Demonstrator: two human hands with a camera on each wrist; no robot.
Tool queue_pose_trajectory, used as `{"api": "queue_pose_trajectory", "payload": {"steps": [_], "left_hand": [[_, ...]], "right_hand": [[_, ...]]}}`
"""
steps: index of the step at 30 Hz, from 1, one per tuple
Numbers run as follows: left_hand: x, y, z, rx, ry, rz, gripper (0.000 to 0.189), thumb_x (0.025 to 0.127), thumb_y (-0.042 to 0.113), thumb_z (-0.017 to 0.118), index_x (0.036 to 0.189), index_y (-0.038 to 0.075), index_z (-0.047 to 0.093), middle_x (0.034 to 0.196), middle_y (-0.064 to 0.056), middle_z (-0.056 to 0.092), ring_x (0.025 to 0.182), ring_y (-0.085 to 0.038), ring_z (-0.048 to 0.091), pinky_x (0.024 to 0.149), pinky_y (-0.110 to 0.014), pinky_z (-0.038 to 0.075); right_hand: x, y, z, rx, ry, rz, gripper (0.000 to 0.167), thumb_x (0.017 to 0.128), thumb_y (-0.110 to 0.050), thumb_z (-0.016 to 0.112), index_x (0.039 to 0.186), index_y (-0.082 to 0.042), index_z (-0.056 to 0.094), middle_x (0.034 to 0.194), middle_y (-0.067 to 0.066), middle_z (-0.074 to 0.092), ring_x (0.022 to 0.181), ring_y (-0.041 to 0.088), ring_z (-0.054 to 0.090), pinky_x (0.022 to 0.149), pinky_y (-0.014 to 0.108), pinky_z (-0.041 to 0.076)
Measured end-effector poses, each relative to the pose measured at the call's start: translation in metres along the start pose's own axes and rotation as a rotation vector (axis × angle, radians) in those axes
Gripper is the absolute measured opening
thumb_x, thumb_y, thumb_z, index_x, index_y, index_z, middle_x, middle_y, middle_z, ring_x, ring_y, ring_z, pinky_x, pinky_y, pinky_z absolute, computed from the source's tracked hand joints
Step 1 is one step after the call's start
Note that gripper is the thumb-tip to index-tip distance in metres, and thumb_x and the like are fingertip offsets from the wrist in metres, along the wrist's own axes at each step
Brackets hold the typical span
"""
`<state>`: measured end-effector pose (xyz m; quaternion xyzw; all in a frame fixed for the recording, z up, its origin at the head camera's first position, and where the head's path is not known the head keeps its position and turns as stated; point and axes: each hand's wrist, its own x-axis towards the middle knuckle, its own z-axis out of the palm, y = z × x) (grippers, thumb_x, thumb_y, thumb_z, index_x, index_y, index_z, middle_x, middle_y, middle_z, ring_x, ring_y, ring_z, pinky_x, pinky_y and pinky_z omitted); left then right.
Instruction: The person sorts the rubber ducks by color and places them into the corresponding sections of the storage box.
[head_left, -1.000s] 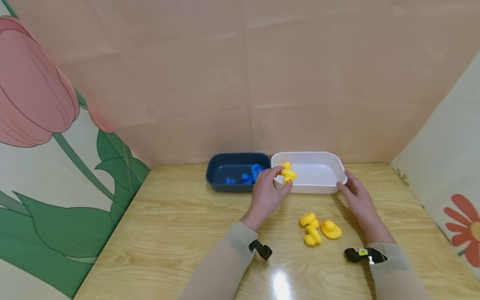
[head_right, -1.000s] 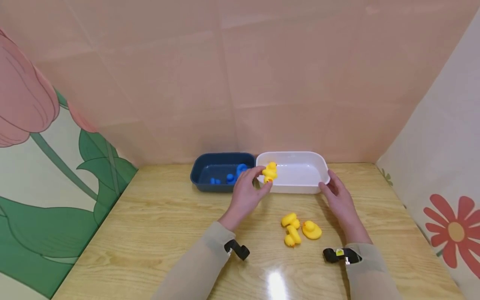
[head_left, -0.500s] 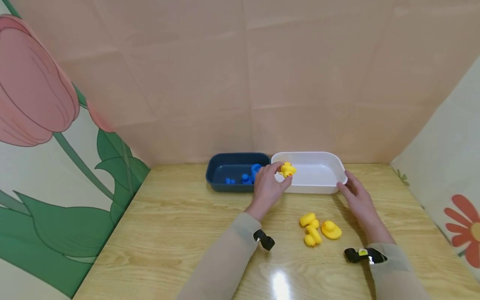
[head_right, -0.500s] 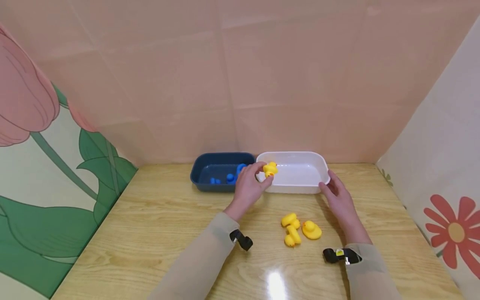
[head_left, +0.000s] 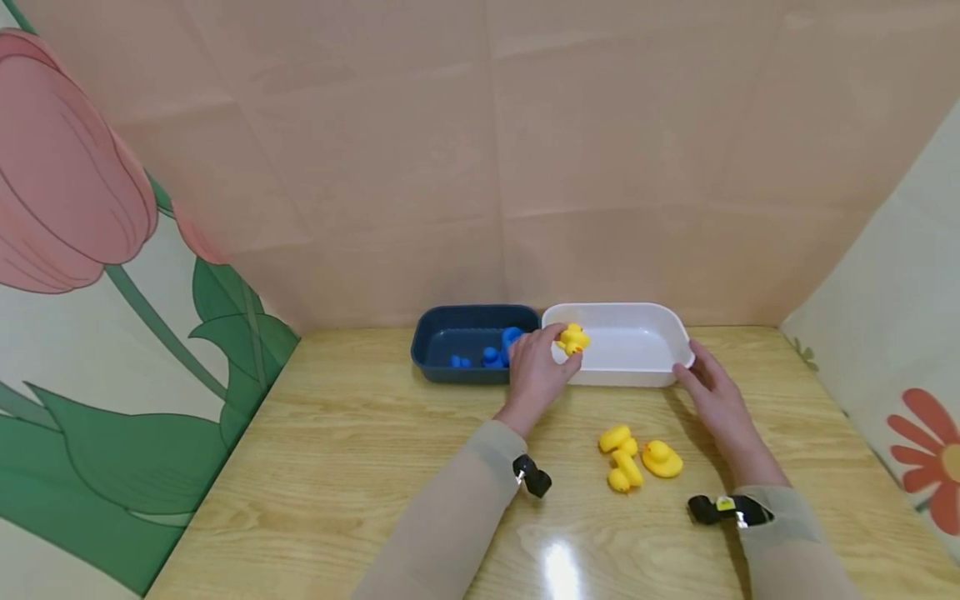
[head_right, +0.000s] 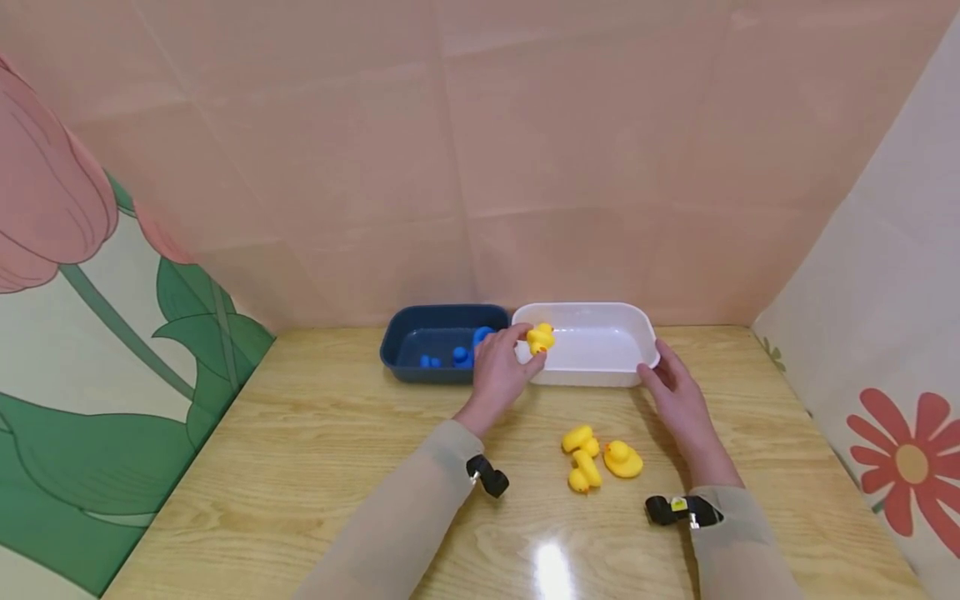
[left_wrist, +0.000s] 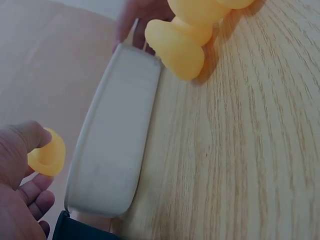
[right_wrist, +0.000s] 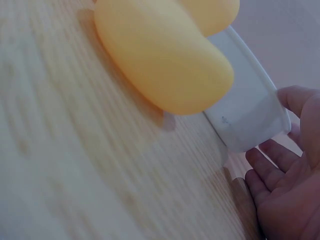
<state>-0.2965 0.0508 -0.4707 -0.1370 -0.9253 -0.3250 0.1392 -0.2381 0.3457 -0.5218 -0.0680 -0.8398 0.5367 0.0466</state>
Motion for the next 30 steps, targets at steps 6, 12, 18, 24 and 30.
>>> {"api": "queue_pose_trajectory", "payload": {"steps": [6,12,18,24,30], "left_hand": [[0.0016,0.0000,0.0021,-0.010,-0.001,-0.019,0.052,0.101,0.041,0.084,0.149,0.024,0.069,0.138,0.003,0.074,0.126,-0.022,0.062,0.119,-0.044,0.038],[0.0031,-0.0024,0.0058,0.033,0.009,-0.021,0.054,0.102,0.042,0.083,0.151,0.026,0.067,0.142,0.006,0.073,0.133,-0.021,0.061,0.123,-0.046,0.034],[0.0028,-0.0041,0.0067,0.069,0.021,-0.003,0.057,0.103,0.044,0.081,0.154,0.027,0.063,0.145,0.005,0.071,0.138,-0.020,0.058,0.126,-0.045,0.031],[0.0010,-0.0046,0.0039,0.046,0.041,-0.001,0.055,0.103,0.042,0.081,0.153,0.026,0.064,0.145,0.005,0.070,0.138,-0.020,0.058,0.126,-0.043,0.033],[-0.0033,-0.0028,0.0004,0.020,0.067,0.008,0.054,0.103,0.040,0.082,0.151,0.023,0.066,0.144,0.003,0.071,0.136,-0.021,0.059,0.124,-0.043,0.036]], "right_hand": [[-0.0001,0.0014,-0.0006,0.000,-0.001,0.001,0.089,0.113,-0.063,0.049,0.179,-0.025,0.003,0.181,0.023,0.015,0.163,0.054,0.018,0.124,0.076,0.021],[-0.0002,0.0009,0.0002,-0.005,-0.003,0.000,0.088,0.114,-0.061,0.049,0.179,-0.025,0.003,0.181,0.024,0.016,0.162,0.055,0.019,0.124,0.077,0.021],[-0.0008,0.0001,0.0002,-0.002,-0.008,0.002,0.088,0.114,-0.062,0.049,0.179,-0.024,0.003,0.181,0.024,0.016,0.162,0.055,0.019,0.124,0.077,0.021],[-0.0003,0.0012,0.0002,0.004,-0.005,0.013,0.090,0.113,-0.065,0.048,0.179,-0.026,0.003,0.182,0.023,0.015,0.163,0.055,0.017,0.124,0.077,0.021],[0.0003,0.0022,0.0007,0.001,-0.004,0.016,0.090,0.112,-0.066,0.047,0.179,-0.027,0.002,0.182,0.023,0.014,0.163,0.054,0.017,0.124,0.077,0.020]]}}
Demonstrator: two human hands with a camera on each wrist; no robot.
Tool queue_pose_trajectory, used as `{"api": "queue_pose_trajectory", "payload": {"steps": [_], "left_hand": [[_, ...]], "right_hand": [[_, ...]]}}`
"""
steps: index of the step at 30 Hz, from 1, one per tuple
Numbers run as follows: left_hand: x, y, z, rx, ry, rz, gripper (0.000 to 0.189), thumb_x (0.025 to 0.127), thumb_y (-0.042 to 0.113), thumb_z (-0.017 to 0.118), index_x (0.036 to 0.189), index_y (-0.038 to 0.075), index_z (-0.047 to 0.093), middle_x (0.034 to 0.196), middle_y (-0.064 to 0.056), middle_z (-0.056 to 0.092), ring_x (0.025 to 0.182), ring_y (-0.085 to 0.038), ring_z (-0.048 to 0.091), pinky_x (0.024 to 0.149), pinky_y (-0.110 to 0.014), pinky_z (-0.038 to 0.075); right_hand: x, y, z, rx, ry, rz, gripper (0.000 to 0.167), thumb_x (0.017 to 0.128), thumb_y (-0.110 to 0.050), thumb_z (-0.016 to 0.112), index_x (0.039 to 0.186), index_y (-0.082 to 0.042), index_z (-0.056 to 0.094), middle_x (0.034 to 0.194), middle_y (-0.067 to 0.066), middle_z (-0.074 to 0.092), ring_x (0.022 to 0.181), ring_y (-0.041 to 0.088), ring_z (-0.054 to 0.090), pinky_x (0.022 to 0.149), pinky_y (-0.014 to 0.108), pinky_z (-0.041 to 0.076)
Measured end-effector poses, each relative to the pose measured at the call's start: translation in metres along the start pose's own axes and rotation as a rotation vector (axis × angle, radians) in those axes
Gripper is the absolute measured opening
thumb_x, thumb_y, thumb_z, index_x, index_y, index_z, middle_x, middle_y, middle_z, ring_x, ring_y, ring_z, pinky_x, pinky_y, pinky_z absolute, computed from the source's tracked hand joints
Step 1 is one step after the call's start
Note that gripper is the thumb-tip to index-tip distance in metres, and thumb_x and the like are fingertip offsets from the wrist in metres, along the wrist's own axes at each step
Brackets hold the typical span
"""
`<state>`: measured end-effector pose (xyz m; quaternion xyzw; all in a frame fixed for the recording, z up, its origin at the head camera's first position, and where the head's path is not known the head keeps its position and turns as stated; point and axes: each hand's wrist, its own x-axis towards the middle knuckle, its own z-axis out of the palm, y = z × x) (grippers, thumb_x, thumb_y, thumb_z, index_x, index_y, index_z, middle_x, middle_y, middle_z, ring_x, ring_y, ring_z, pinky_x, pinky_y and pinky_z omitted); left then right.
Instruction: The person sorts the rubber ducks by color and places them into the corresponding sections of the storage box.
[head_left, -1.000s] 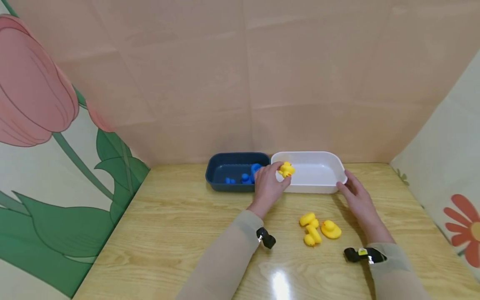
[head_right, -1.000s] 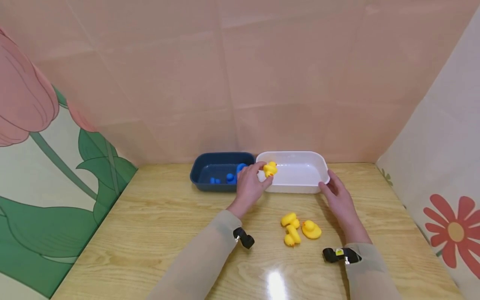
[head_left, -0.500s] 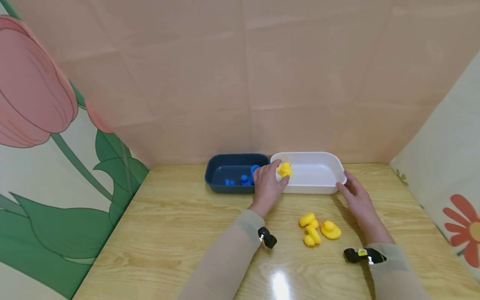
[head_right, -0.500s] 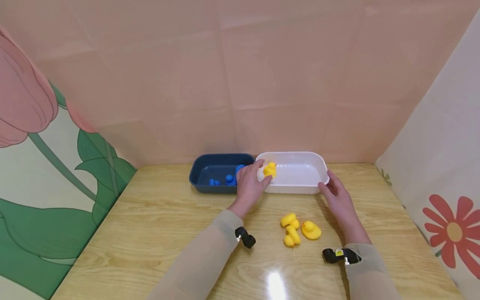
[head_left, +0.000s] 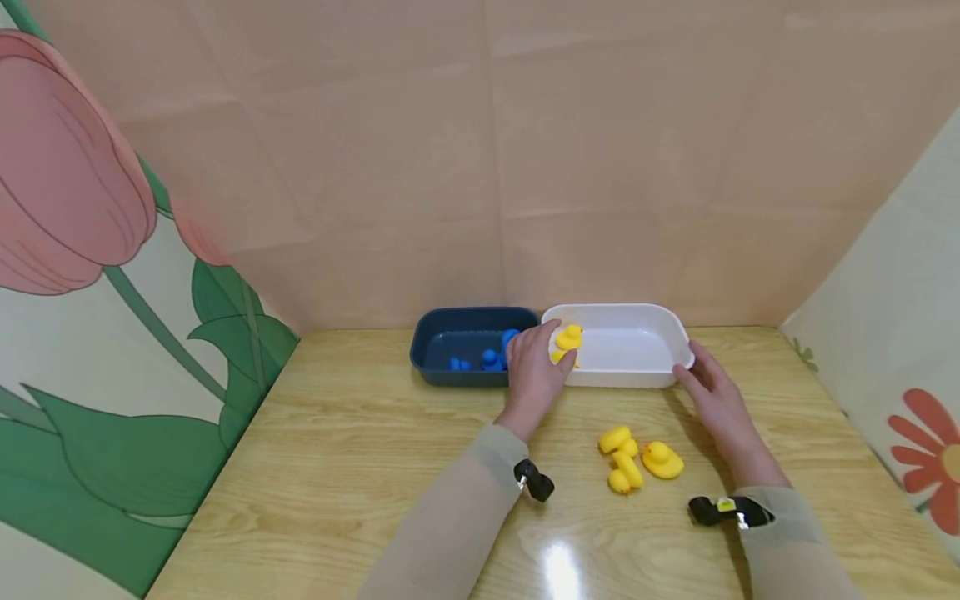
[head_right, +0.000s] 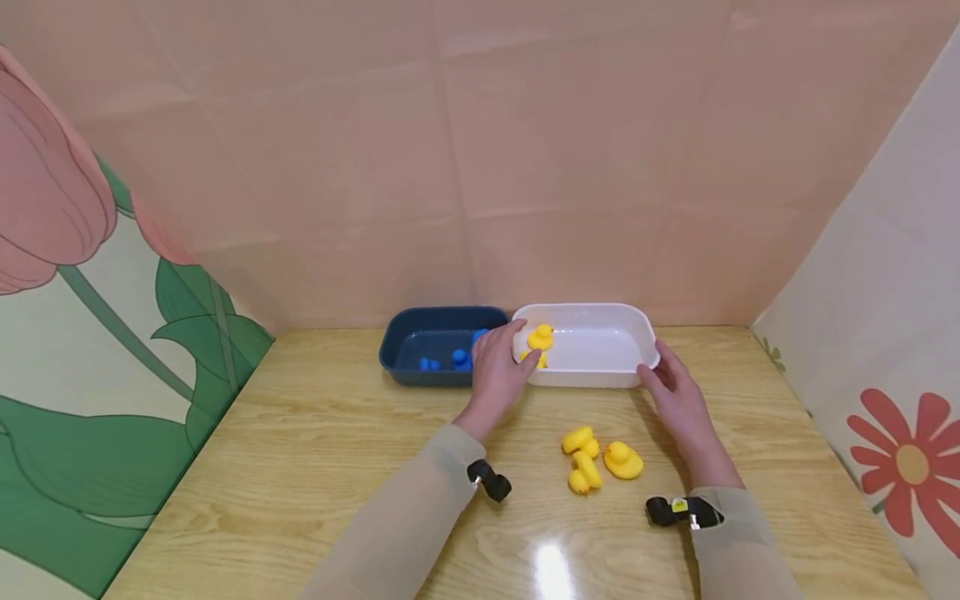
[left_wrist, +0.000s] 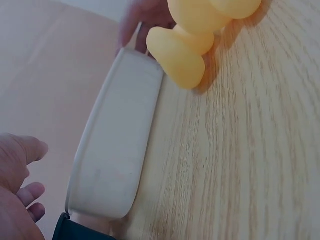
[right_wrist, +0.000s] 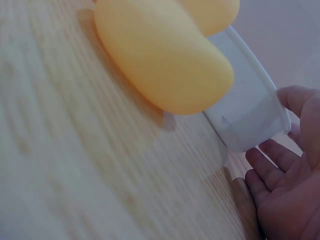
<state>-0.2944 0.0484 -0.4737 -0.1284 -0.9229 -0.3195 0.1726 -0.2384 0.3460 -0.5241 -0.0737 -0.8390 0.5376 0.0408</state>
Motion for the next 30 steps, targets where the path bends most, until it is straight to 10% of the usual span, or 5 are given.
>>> {"api": "queue_pose_trajectory", "payload": {"steps": [30], "left_hand": [[-0.059,0.010,-0.021,-0.296,-0.233,0.009,0.059,0.105,0.037,0.079,0.160,0.028,0.059,0.159,0.008,0.060,0.150,-0.023,0.048,0.124,-0.047,0.043]], "right_hand": [[0.001,-0.001,-0.001,-0.013,0.001,-0.005,0.090,0.112,-0.066,0.048,0.179,-0.028,0.002,0.182,0.021,0.013,0.164,0.053,0.017,0.124,0.077,0.022]]}}
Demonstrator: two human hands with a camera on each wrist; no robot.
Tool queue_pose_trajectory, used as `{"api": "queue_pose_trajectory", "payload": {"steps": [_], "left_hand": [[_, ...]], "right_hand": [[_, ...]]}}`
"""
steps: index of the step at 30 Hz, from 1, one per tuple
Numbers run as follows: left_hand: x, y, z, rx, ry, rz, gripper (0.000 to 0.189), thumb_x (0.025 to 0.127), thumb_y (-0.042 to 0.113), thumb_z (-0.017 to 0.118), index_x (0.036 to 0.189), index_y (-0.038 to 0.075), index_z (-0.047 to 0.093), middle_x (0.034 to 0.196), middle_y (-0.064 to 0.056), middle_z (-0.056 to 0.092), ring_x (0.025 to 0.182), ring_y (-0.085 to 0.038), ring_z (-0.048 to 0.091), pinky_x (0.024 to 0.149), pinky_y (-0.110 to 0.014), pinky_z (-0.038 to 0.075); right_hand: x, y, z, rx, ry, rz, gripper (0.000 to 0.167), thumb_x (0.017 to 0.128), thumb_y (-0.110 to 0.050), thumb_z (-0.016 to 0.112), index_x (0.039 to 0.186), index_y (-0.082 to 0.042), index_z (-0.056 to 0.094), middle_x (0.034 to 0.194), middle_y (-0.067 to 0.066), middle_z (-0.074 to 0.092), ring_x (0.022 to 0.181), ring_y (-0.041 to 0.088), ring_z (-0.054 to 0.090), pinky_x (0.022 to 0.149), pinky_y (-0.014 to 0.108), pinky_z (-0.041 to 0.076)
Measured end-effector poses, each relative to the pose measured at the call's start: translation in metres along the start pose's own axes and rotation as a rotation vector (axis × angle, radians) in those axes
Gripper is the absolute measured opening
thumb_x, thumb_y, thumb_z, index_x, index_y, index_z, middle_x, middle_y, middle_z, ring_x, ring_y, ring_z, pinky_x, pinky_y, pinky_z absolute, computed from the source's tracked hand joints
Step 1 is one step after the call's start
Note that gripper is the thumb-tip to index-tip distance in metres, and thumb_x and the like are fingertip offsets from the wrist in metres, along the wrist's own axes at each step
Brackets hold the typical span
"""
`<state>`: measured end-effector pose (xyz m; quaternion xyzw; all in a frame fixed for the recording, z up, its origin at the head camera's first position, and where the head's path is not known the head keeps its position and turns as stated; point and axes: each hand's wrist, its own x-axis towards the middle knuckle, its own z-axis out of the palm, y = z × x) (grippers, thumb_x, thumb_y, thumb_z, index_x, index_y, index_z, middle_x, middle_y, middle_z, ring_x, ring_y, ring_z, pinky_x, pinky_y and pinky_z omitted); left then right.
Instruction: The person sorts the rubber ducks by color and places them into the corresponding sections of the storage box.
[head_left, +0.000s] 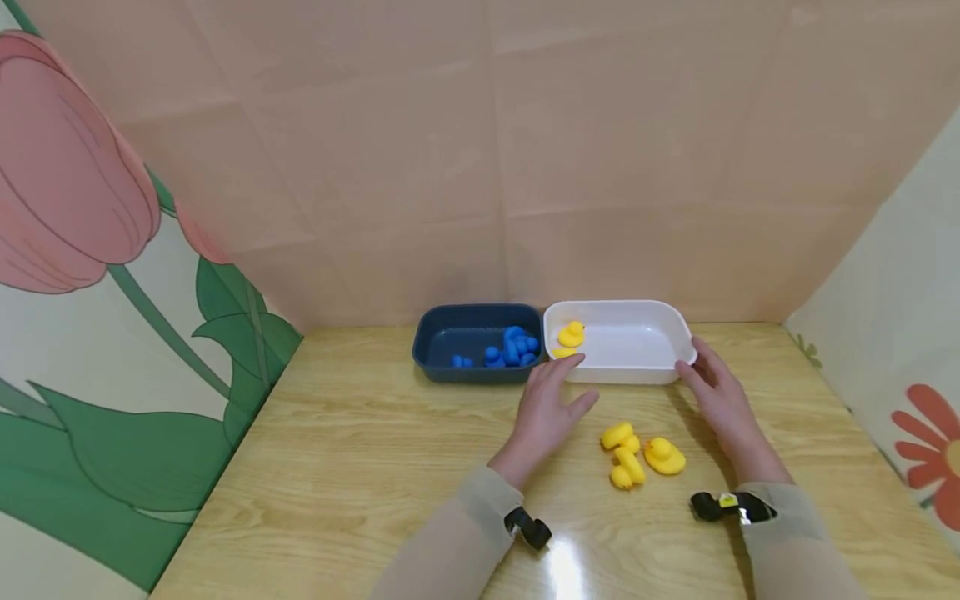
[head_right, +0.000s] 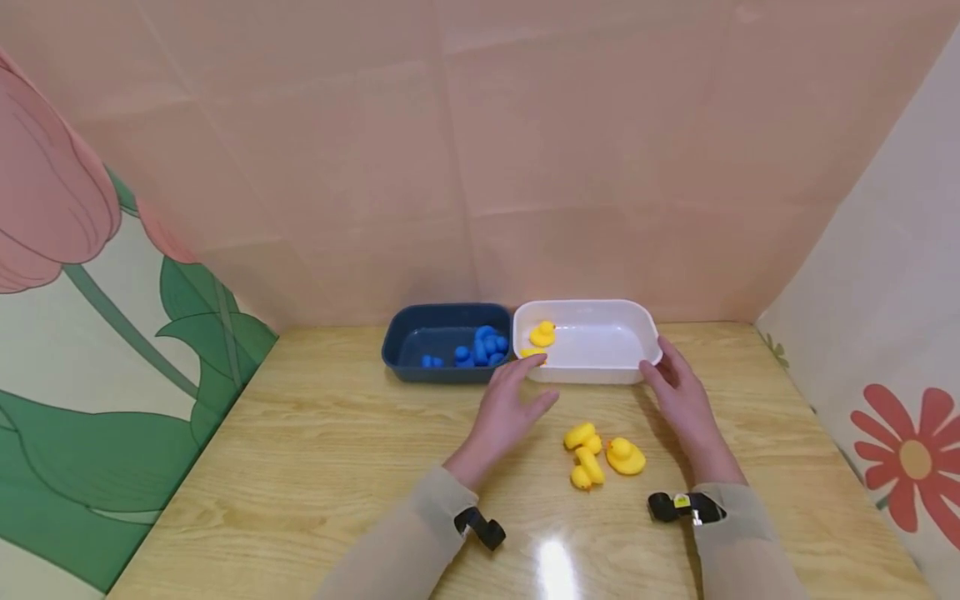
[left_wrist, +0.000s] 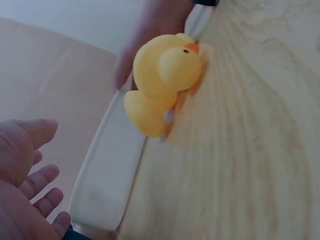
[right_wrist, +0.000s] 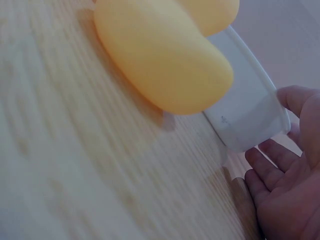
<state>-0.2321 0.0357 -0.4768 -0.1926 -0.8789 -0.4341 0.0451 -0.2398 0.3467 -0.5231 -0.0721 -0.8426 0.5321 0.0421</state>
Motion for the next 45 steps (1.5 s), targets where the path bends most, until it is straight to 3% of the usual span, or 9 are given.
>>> {"api": "queue_pose_trajectory", "payload": {"steps": [7,19,25,45], "left_hand": [[-0.010,-0.009,0.010,-0.035,-0.106,-0.015,0.060,0.106,0.040,0.077,0.162,0.036,0.055,0.162,0.014,0.055,0.153,-0.019,0.045,0.124,-0.047,0.043],[-0.020,-0.023,0.025,-0.122,-0.293,0.091,0.067,0.106,0.044,0.075,0.167,0.032,0.050,0.163,0.016,0.053,0.151,-0.014,0.047,0.124,-0.039,0.042],[-0.023,-0.028,0.029,-0.092,-0.319,0.137,0.066,0.108,0.041,0.074,0.168,0.029,0.049,0.164,0.017,0.052,0.151,-0.013,0.047,0.125,-0.036,0.040],[-0.025,-0.031,0.034,0.014,-0.374,0.152,0.063,0.107,0.039,0.076,0.165,0.038,0.052,0.162,0.019,0.054,0.150,-0.011,0.045,0.125,-0.036,0.037]], "right_hand": [[0.000,-0.002,0.000,0.008,-0.004,-0.002,0.090,0.112,-0.067,0.047,0.179,-0.027,0.002,0.182,0.022,0.013,0.164,0.053,0.017,0.124,0.077,0.021],[-0.001,0.000,-0.002,0.007,0.002,-0.005,0.087,0.113,-0.063,0.048,0.179,-0.029,0.002,0.182,0.020,0.013,0.164,0.053,0.017,0.125,0.075,0.020],[-0.004,0.000,-0.001,0.013,-0.001,0.000,0.090,0.111,-0.067,0.048,0.179,-0.030,0.003,0.183,0.019,0.014,0.164,0.052,0.017,0.125,0.076,0.021],[-0.010,-0.002,0.000,0.016,-0.011,0.020,0.089,0.112,-0.066,0.048,0.179,-0.029,0.003,0.183,0.020,0.013,0.164,0.052,0.017,0.125,0.075,0.020]]}}
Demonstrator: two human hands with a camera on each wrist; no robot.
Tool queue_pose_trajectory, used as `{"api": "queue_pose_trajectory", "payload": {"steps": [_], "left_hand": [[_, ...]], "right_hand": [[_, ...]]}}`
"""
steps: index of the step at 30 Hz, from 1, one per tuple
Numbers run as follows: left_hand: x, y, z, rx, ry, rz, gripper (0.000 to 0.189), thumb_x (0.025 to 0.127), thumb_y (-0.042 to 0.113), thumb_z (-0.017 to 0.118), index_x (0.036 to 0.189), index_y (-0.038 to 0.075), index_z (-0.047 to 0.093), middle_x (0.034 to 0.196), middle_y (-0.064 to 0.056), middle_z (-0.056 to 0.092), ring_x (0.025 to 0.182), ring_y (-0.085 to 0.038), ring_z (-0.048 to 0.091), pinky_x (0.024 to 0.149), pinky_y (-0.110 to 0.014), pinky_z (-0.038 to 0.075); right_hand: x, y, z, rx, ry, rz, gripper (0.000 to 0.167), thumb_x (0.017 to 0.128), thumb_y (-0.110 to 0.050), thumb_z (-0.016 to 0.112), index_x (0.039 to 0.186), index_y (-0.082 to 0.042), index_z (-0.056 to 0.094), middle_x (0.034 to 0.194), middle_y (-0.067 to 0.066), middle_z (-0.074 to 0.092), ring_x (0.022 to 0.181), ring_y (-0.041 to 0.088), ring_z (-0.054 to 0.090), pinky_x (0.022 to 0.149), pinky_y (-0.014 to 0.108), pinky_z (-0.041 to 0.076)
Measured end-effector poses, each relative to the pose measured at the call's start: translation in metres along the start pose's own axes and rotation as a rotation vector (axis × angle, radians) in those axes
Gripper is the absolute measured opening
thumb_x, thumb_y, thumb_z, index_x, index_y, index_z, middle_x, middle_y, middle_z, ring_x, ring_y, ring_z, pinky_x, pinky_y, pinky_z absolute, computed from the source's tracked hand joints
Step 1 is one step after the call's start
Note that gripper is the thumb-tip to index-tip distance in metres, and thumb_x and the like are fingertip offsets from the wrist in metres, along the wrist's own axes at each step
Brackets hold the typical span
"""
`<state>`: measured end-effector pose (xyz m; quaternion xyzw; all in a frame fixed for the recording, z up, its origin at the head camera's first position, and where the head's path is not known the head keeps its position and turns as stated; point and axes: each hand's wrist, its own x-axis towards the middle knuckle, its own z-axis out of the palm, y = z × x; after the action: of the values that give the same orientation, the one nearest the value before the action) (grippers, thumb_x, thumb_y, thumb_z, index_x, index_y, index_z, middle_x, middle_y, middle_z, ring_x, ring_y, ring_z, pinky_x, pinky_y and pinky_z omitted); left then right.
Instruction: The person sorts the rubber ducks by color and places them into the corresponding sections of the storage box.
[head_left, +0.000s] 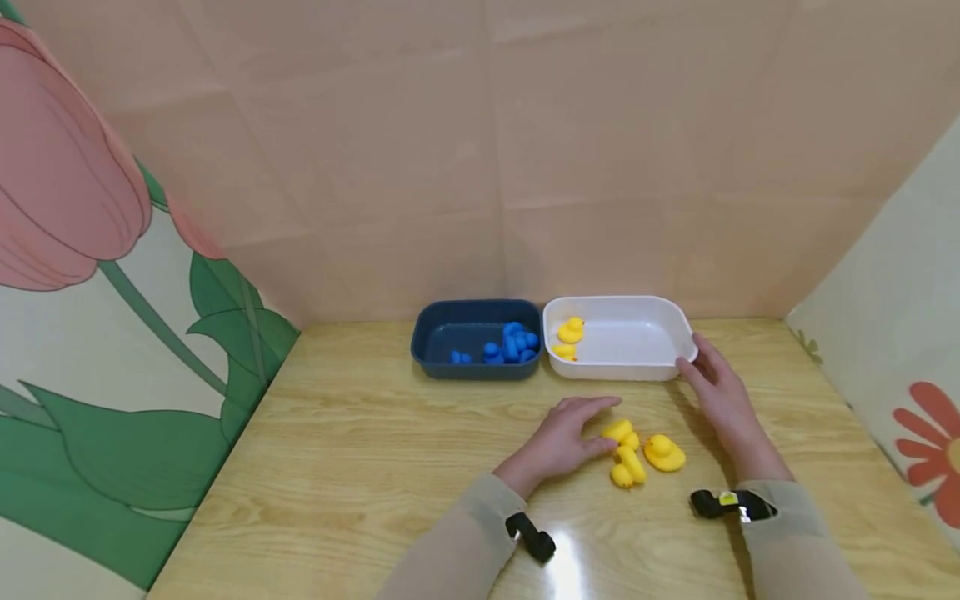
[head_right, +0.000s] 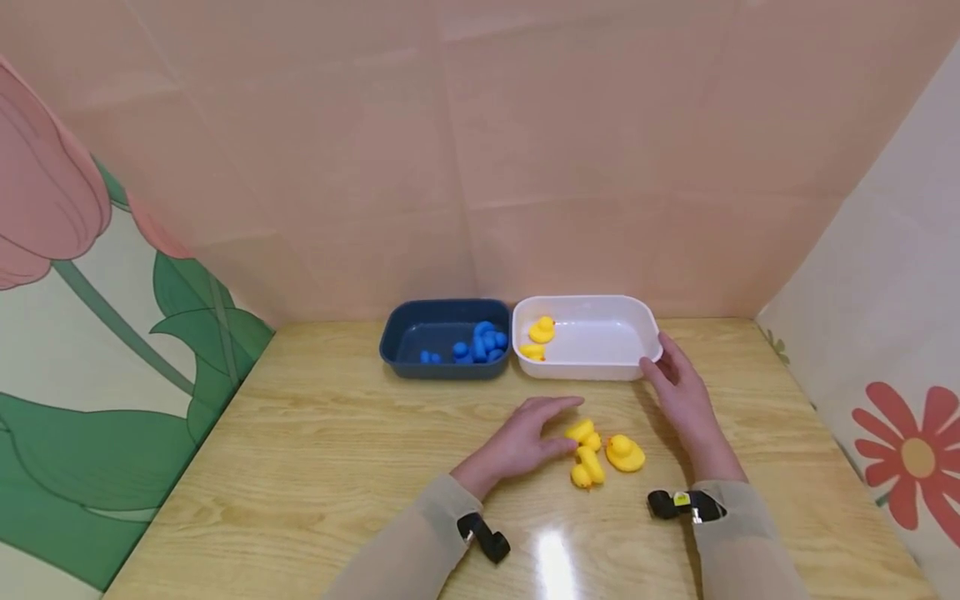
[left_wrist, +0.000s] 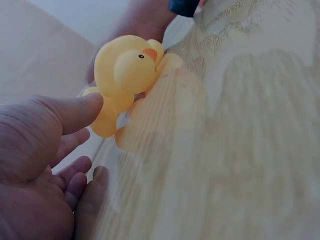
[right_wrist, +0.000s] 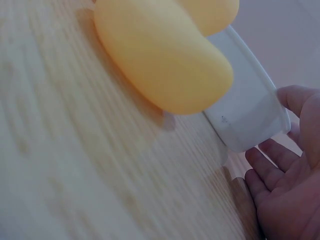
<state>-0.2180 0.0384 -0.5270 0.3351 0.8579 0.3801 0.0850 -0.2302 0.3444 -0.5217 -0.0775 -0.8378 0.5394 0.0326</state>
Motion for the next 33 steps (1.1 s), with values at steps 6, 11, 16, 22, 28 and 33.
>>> {"api": "queue_pose_trajectory", "payload": {"steps": [6,11,16,22,28,33], "left_hand": [[0.0005,0.0001,0.0013,0.032,-0.008,-0.003,0.064,0.107,0.039,0.076,0.166,0.041,0.050,0.161,0.021,0.053,0.149,-0.010,0.046,0.125,-0.037,0.037],[0.0017,-0.0007,0.0020,0.037,-0.007,0.029,0.065,0.106,0.036,0.078,0.165,0.036,0.052,0.157,0.022,0.058,0.146,-0.008,0.048,0.124,-0.035,0.036],[0.0018,-0.0008,0.0025,0.042,-0.020,0.046,0.066,0.106,0.036,0.078,0.166,0.032,0.051,0.150,0.023,0.064,0.144,-0.006,0.049,0.121,-0.033,0.034],[0.0024,0.0008,0.0013,0.074,-0.023,0.045,0.064,0.106,0.038,0.078,0.165,0.031,0.053,0.146,0.025,0.066,0.141,-0.005,0.051,0.119,-0.029,0.035],[0.0040,0.0015,0.0010,0.085,-0.020,0.046,0.063,0.106,0.040,0.078,0.164,0.032,0.055,0.143,0.027,0.068,0.140,-0.004,0.052,0.118,-0.028,0.036],[0.0044,0.0010,0.0016,0.104,-0.018,0.043,0.062,0.105,0.043,0.078,0.162,0.033,0.057,0.143,0.024,0.068,0.139,-0.004,0.053,0.118,-0.027,0.036]], "right_hand": [[0.0010,-0.0003,0.0006,0.001,-0.003,-0.003,0.090,0.112,-0.067,0.048,0.179,-0.030,0.002,0.183,0.019,0.013,0.164,0.052,0.016,0.125,0.076,0.020],[0.0011,-0.0008,0.0005,-0.003,0.001,0.006,0.091,0.111,-0.068,0.048,0.179,-0.030,0.002,0.183,0.019,0.013,0.165,0.051,0.016,0.126,0.075,0.020],[0.0015,-0.0002,0.0008,0.003,0.008,0.004,0.091,0.111,-0.067,0.048,0.179,-0.028,0.003,0.182,0.020,0.013,0.164,0.052,0.016,0.126,0.075,0.019],[0.0037,0.0018,-0.0001,0.008,0.002,-0.004,0.088,0.113,-0.064,0.049,0.179,-0.028,0.002,0.182,0.020,0.014,0.164,0.052,0.016,0.125,0.075,0.020],[0.0055,0.0035,-0.0014,-0.001,0.006,-0.012,0.089,0.112,-0.065,0.048,0.179,-0.027,0.003,0.182,0.020,0.014,0.164,0.052,0.017,0.125,0.075,0.020],[0.0060,0.0044,-0.0019,-0.002,0.007,-0.014,0.088,0.113,-0.063,0.048,0.179,-0.027,0.003,0.182,0.020,0.014,0.164,0.052,0.018,0.126,0.074,0.020]]}}
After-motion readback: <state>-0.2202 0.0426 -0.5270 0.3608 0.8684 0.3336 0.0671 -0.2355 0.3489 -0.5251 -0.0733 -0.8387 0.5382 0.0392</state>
